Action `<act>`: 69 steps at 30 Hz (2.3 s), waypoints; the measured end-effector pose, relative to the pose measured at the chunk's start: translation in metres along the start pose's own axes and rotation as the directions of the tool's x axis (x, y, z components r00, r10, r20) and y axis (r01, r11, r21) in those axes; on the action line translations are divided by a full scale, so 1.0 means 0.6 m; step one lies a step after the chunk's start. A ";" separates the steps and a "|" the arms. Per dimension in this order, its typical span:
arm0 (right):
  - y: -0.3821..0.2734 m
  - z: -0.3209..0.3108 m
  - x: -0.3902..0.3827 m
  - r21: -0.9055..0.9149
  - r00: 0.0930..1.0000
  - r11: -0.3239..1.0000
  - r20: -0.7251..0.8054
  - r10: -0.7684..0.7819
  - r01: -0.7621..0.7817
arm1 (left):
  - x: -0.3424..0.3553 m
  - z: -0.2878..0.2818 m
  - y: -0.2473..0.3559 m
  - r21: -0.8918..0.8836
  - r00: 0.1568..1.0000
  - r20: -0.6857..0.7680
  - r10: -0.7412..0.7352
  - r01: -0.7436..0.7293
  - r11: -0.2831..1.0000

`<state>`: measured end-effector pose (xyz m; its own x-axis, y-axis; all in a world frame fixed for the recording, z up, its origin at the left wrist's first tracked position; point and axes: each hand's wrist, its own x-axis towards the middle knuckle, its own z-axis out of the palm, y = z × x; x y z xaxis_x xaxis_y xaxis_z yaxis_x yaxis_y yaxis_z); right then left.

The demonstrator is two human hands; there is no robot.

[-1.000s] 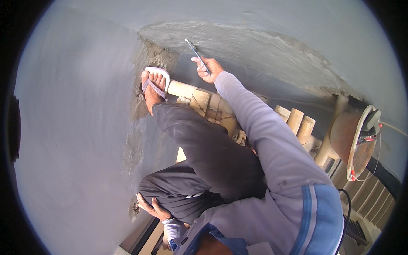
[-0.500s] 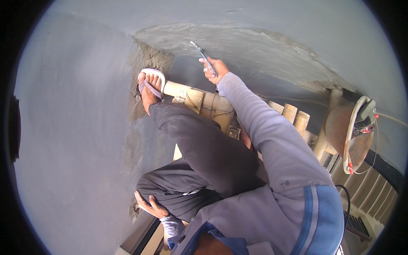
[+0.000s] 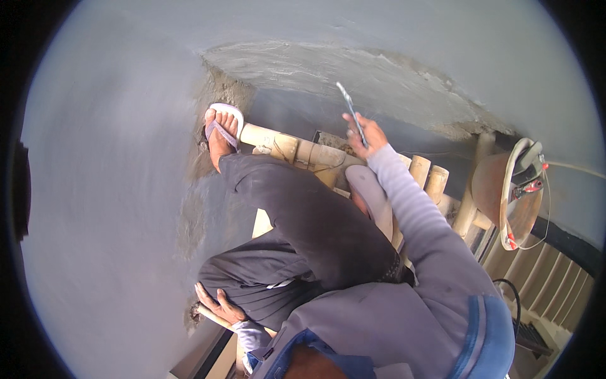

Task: The person applies plaster to a wall using a trowel and a hawk. They repeatedly scoop plaster from a bucket, transfer it to the hawk, and smooth it onto the wall surface while standing on a bamboo scaffold.

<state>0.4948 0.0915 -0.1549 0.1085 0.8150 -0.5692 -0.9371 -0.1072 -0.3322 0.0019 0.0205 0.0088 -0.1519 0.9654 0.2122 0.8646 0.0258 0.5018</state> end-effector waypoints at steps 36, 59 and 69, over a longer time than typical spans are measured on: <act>0.059 0.315 0.262 -0.164 0.914 0.984 0.384 0.130 -0.070 | 0.350 0.422 0.421 -0.608 0.861 0.224 0.457 -0.243 0.756; 0.015 0.238 0.274 -0.319 0.900 0.897 0.405 -0.164 0.306 | 0.332 0.481 0.486 -0.511 0.759 0.265 0.595 -0.413 0.754; 0.044 0.272 0.220 -0.368 0.969 0.921 0.245 -0.033 0.125 | 0.309 0.399 0.433 -0.574 0.763 0.320 0.561 -0.315 0.756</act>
<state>0.4305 0.2894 -0.1159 0.0551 0.9328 -0.3562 -0.7278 -0.2067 -0.6539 0.3128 0.2685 -0.0225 0.5226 0.8345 0.1747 0.4264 -0.4333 0.7940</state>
